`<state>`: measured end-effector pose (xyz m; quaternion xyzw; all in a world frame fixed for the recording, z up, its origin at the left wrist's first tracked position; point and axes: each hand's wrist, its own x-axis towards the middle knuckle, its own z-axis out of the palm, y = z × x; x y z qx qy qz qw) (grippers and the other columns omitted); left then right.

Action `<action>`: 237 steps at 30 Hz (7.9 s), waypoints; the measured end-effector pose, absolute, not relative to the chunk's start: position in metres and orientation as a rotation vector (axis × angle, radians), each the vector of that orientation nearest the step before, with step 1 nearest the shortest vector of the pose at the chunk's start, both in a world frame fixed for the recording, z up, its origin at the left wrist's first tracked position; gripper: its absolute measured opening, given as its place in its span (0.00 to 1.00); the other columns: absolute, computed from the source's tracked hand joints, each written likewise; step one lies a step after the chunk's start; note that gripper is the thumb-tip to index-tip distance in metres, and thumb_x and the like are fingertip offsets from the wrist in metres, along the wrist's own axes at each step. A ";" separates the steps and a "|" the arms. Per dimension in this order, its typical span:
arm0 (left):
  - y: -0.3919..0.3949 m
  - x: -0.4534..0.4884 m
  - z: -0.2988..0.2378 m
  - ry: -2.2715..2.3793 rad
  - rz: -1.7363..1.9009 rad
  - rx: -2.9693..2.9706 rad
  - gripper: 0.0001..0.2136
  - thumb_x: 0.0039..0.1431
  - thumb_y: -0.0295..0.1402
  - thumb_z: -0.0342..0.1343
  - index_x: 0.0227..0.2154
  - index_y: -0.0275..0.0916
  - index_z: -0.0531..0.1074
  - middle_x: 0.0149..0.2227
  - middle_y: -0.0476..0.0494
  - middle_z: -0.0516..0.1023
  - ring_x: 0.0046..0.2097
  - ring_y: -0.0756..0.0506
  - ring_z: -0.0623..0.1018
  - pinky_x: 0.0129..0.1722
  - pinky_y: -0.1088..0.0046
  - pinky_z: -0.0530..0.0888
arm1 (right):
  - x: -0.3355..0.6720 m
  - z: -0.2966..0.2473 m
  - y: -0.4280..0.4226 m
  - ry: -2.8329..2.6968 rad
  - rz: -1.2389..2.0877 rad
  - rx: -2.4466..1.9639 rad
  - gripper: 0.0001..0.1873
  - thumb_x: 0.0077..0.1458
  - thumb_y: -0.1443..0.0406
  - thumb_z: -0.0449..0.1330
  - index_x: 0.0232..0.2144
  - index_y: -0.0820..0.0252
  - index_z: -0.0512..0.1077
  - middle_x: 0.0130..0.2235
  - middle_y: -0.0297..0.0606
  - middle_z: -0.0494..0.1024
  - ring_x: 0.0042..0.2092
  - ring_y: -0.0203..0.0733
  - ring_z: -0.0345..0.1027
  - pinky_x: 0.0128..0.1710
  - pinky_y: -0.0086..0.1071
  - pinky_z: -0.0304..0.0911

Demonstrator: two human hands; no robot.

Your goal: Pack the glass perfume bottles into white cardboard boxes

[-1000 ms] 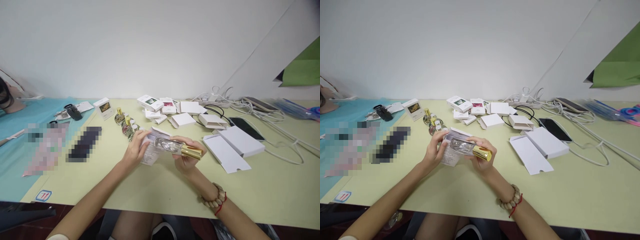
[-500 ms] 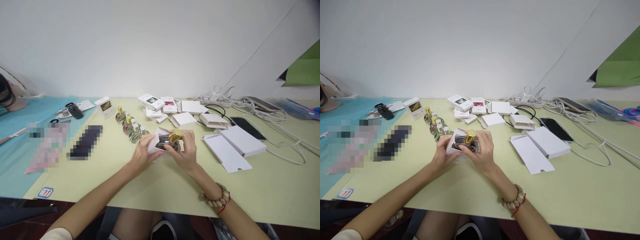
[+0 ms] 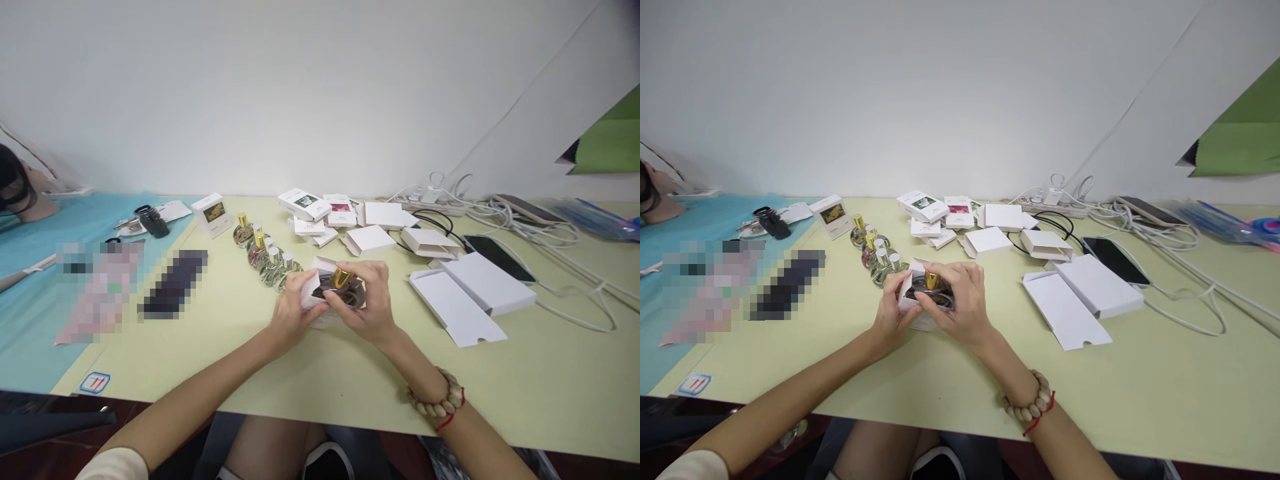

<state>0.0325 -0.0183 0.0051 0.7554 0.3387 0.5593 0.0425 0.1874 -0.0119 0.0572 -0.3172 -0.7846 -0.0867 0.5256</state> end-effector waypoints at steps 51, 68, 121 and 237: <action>-0.009 0.028 -0.007 0.946 1.756 2.308 0.08 0.57 0.34 0.49 0.39 0.42 0.57 0.33 0.47 0.61 0.35 0.48 0.66 0.29 0.71 0.68 | 0.179 0.051 -0.011 -1.811 -0.328 -0.762 0.05 0.45 0.69 0.61 0.26 0.54 0.69 0.33 0.35 0.73 0.35 0.40 0.67 0.35 0.37 0.57; -0.010 0.023 0.004 1.034 1.721 2.337 0.08 0.57 0.36 0.50 0.38 0.40 0.63 0.31 0.48 0.64 0.33 0.50 0.68 0.31 0.74 0.68 | 0.186 0.041 -0.006 -1.917 -0.368 -0.725 0.09 0.47 0.65 0.59 0.34 0.49 0.73 0.41 0.36 0.70 0.42 0.42 0.65 0.41 0.39 0.58; -0.006 0.026 0.005 0.873 1.940 2.352 0.31 0.45 0.34 0.62 0.47 0.40 0.49 0.38 0.45 0.61 0.35 0.51 0.68 0.29 0.74 0.69 | 0.184 0.039 -0.007 -1.774 -0.498 -0.563 0.08 0.43 0.69 0.60 0.30 0.53 0.71 0.28 0.32 0.75 0.31 0.37 0.66 0.34 0.35 0.57; -0.017 0.023 0.020 1.183 2.101 2.637 0.10 0.43 0.33 0.64 0.31 0.46 0.71 0.41 0.48 0.69 0.48 0.45 0.71 0.43 0.66 0.70 | 0.190 0.031 0.000 -1.828 -0.238 -0.639 0.20 0.46 0.77 0.54 0.39 0.53 0.71 0.32 0.35 0.68 0.30 0.31 0.65 0.20 0.23 0.61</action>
